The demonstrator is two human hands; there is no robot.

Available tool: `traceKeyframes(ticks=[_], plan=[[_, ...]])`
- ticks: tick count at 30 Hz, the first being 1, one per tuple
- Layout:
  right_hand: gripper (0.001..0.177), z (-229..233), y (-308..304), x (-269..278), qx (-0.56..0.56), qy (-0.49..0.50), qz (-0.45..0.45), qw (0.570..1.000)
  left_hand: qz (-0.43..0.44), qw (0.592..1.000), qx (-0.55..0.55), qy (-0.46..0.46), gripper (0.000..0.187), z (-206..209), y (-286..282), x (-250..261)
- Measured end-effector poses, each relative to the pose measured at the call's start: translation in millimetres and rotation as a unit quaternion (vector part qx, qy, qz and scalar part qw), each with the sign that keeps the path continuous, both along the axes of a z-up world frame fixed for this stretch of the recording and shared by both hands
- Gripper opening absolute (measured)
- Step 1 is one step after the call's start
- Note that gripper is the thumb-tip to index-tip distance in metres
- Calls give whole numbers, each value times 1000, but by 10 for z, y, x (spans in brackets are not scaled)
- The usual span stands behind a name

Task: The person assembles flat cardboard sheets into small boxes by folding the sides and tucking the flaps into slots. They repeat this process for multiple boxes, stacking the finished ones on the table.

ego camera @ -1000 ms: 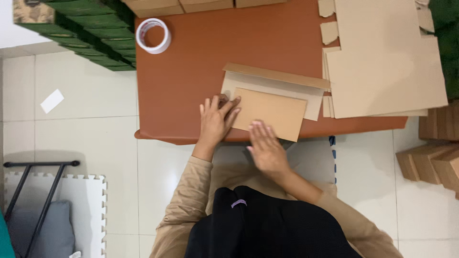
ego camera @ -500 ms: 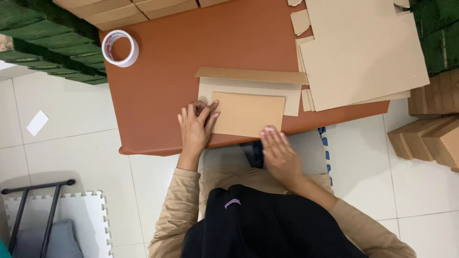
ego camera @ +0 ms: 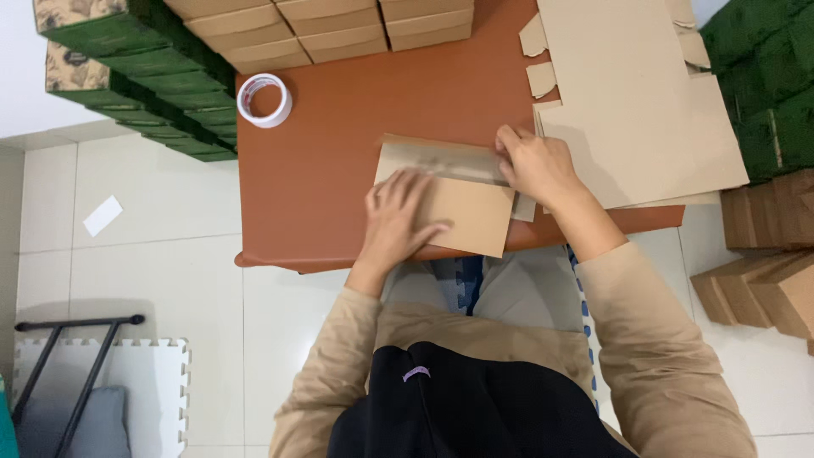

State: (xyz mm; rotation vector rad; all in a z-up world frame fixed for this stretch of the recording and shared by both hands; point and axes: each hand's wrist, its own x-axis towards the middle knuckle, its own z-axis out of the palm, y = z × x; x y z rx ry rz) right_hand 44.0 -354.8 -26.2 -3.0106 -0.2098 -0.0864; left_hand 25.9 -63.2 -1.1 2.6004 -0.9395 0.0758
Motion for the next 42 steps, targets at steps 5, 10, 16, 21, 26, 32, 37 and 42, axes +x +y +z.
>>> traceKeyframes(ticks=[5, 10, 16, 21, 26, 32, 37, 42], plan=[[24, 245, -34, -98, 35, 59, -11, 998, -103, 993, 56, 25, 101, 185, -261, 194], [27, 668, -205, -559, 207, 146, -57, 966, -145, 986, 44, -71, 19, 541, -95, 125], [52, 1051, -38, -1047, 380, 278, -154, 869, -44, 988, 74, -128, 5, 349, 538, 246], [92, 856, 522, -1366, 528, 263, -154, 793, 32, 994, 87, 65, 52, 199, 833, 431], [60, 686, 845, -1602, 519, 212, -170, 810, 49, 994, 58, 75, 65, 264, 961, 366], [55, 143, 1070, -1858, 525, 118, -184, 823, -39, 985, 103, 132, 98, 605, 427, -587], [63, 21, 1135, -2038, 495, 121, -66, 858, -70, 979, 132, 136, 123, -393, 316, -1081], [23, 153, 836, -1753, -13, -180, 31, 983, -84, 972, -137, 173, 62, -100, 729, -890]])
